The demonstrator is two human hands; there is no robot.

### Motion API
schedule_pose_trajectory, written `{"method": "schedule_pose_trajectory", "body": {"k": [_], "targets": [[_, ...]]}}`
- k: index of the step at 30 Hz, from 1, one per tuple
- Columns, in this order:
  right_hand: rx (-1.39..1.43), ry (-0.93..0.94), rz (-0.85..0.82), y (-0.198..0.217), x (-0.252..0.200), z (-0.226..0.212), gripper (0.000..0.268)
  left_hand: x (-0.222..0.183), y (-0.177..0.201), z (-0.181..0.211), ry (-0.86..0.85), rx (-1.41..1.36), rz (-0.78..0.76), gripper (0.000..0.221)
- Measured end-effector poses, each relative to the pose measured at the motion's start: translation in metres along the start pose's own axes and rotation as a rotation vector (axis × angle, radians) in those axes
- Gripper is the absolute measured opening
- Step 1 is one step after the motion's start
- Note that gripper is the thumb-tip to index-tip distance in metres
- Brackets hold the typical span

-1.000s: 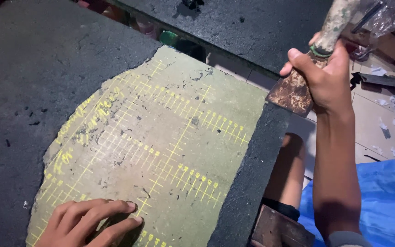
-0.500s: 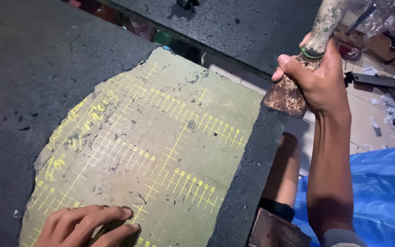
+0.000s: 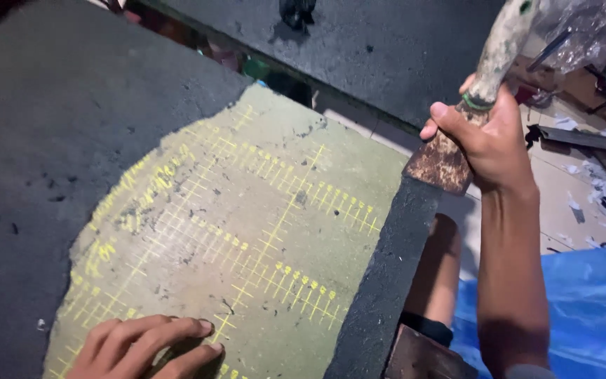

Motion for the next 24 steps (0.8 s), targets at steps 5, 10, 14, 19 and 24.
{"method": "schedule_pose_trajectory", "body": {"k": [5,10,14,19,24], "targets": [[0.124,-0.077,0.151,0.011,-0.001,0.019,0.037,-0.005,-0.002,-0.003,-0.064,0.064,0.011,0.052],[0.155,-0.075,0.154,0.008,-0.004,0.015,0.039,-0.002,0.003,0.004,-0.115,0.073,0.031,0.046],[0.026,0.053,0.086,0.005,-0.003,0.003,0.033,0.001,0.004,0.006,-0.107,0.073,0.034,0.042],[-0.016,0.099,0.049,-0.001,-0.003,-0.009,0.033,0.004,0.007,0.010,-0.117,0.069,0.069,0.034],[-0.222,0.057,0.020,-0.007,-0.006,-0.022,0.065,0.005,0.005,0.006,-0.044,0.044,0.056,0.039]]}}
Point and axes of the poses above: each hand's wrist, its own x-axis towards the middle knuckle, its own y-axis out of the back of the hand, z = x × y, the point moved 8 cm from there along x, towards the middle knuckle, and after that the axes turned 6 degrees about -x, right-handed, at the moved point
